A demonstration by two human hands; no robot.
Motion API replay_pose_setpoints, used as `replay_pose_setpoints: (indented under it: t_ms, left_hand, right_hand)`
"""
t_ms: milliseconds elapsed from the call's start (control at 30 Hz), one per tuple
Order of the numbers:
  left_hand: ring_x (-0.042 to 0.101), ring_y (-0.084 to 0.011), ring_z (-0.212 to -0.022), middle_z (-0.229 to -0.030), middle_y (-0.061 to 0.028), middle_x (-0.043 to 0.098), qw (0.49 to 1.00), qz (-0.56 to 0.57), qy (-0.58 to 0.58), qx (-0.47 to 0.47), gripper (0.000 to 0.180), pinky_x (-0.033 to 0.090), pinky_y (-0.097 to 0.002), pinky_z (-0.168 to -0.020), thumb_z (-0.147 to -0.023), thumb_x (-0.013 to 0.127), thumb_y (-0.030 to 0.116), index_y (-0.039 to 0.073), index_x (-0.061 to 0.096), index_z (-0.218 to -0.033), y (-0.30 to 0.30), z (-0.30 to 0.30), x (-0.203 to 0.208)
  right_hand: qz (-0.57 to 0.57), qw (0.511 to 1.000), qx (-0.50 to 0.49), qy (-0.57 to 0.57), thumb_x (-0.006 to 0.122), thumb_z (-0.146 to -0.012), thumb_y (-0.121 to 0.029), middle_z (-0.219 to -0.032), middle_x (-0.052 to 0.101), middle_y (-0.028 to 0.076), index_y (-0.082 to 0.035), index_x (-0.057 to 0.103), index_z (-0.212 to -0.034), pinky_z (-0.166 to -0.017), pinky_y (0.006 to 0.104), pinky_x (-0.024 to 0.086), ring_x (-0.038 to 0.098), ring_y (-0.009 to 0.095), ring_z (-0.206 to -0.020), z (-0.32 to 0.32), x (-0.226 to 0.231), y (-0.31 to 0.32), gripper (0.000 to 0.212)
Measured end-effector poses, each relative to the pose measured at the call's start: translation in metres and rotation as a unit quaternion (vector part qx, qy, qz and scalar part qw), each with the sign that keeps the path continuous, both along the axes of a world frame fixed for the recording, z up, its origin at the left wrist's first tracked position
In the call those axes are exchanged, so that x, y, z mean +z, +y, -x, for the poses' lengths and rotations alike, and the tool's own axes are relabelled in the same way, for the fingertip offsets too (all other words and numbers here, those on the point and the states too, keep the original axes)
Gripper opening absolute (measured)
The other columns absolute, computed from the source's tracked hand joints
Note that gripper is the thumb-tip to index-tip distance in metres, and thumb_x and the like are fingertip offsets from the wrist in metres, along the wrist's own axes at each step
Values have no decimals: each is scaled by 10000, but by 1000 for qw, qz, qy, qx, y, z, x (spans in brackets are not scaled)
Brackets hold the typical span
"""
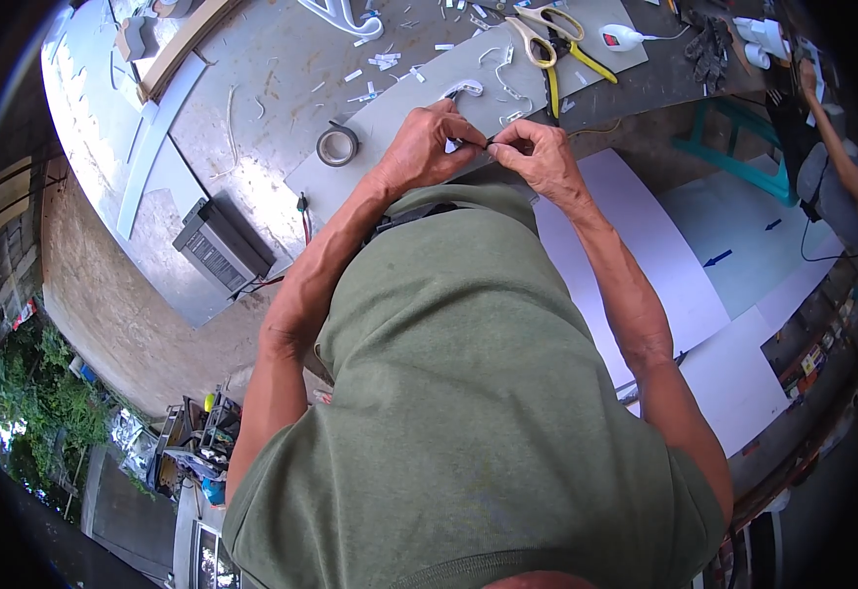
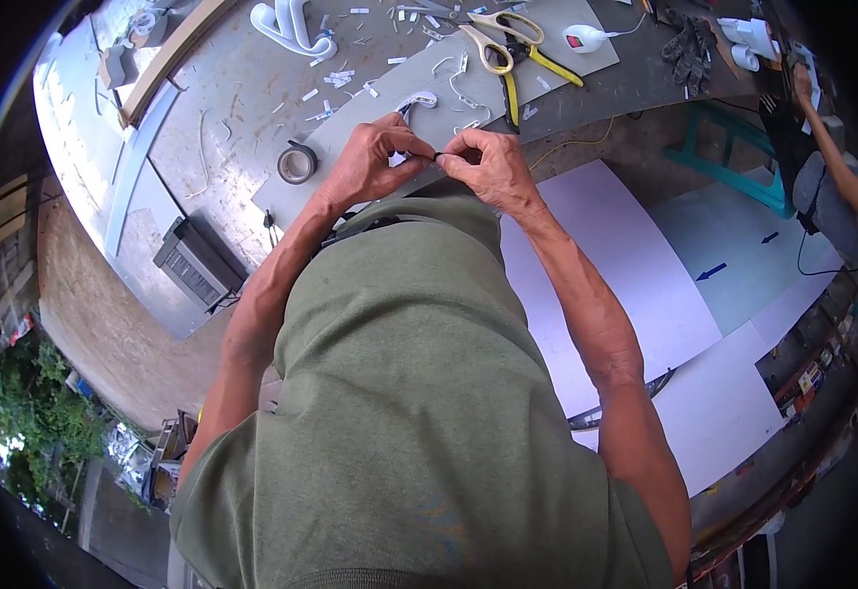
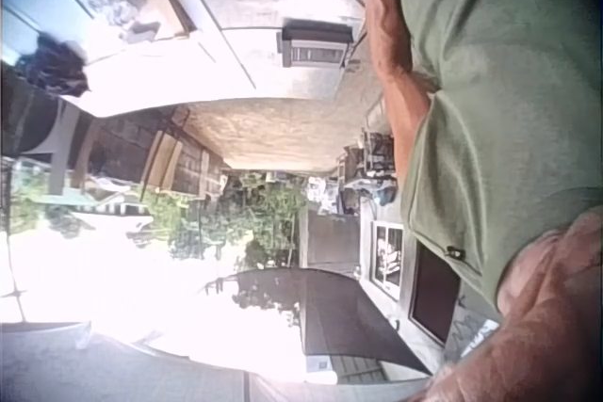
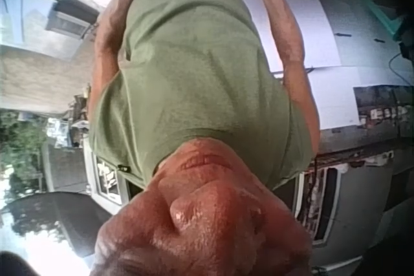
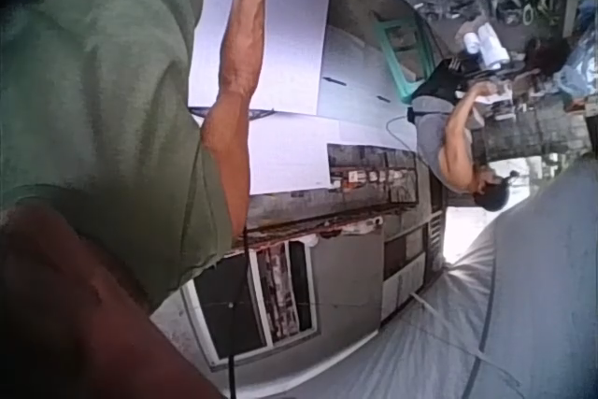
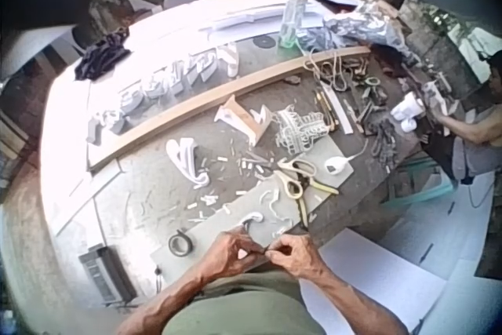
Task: Assembling LED channel letters by applying black tape and attaching wiring components on a metal workspace.
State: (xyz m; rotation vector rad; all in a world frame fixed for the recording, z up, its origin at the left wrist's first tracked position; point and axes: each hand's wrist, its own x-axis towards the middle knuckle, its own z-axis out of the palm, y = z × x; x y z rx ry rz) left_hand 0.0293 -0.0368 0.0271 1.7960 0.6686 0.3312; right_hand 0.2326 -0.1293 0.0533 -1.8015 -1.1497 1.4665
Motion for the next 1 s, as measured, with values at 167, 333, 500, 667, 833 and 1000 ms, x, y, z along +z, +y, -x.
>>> replay_pose_setpoints:
  t_ms: [167, 333, 500, 667, 833, 1000]
  left_hand:
    - [599, -191, -722, -748, -75, 674, 998, 57, 32, 1, 209, 469, -331, -661, -773, 829, 176, 77, 800, -954, 1, -4, 7]
    - [604, -134, -724, -820, -73, 727, 985, 173, 13, 12, 234, 469, -313, -656, -807, 819, 209, 35, 791, -960, -2, -3, -9]
    - [634, -116, -730, -787, -63, 731, 956, 285, 27, 57, 207, 475, -283, -646, -836, 758, 207, 24, 786, -929, -2, -5, -1]
    - [642, -89, -742, -775, -39, 727, 950, 304, 28, 65, 213, 460, -253, -632, -871, 749, 237, 32, 778, -924, 1, -4, 2]
    - [640, -86, -748, -781, -37, 727, 954, 289, 49, 65, 217, 457, -258, -643, -866, 745, 242, 36, 779, -925, 1, -4, 1]
    - [628, -79, -744, -775, -25, 717, 947, 306, 56, 76, 216, 445, -251, -652, -869, 728, 245, 43, 781, -924, 0, -4, 3]
  right_hand:
    - [-2, 998, 5, -57, 745, -842, -134, -743, 701, 67, 14, 705, -886, -625, 285, 517, 639, 100, -669, 6, 7, -5, 160]
    - [-23, 994, 18, -105, 751, -841, -110, -814, 710, 84, 11, 679, -967, -672, 290, 544, 678, 136, -722, 13, 14, -12, 189]
    - [-56, 994, -82, -33, 772, -832, -84, -892, 710, 98, 0, 644, -1033, -725, 304, 578, 707, 164, -802, 20, 16, -18, 253]
    - [-101, 990, -78, -63, 771, -841, -73, -920, 698, 87, -14, 649, -1014, -710, 305, 579, 701, 156, -810, 20, 24, -11, 219]
    - [-162, 978, -42, -127, 748, -840, -9, -840, 651, 55, -40, 672, -941, -628, 318, 537, 656, 167, -720, 23, 22, -5, 130]
    - [-233, 959, 8, -163, 765, -815, -5, -827, 631, 57, -47, 691, -952, -618, 336, 514, 633, 189, -698, 20, 14, -10, 161]
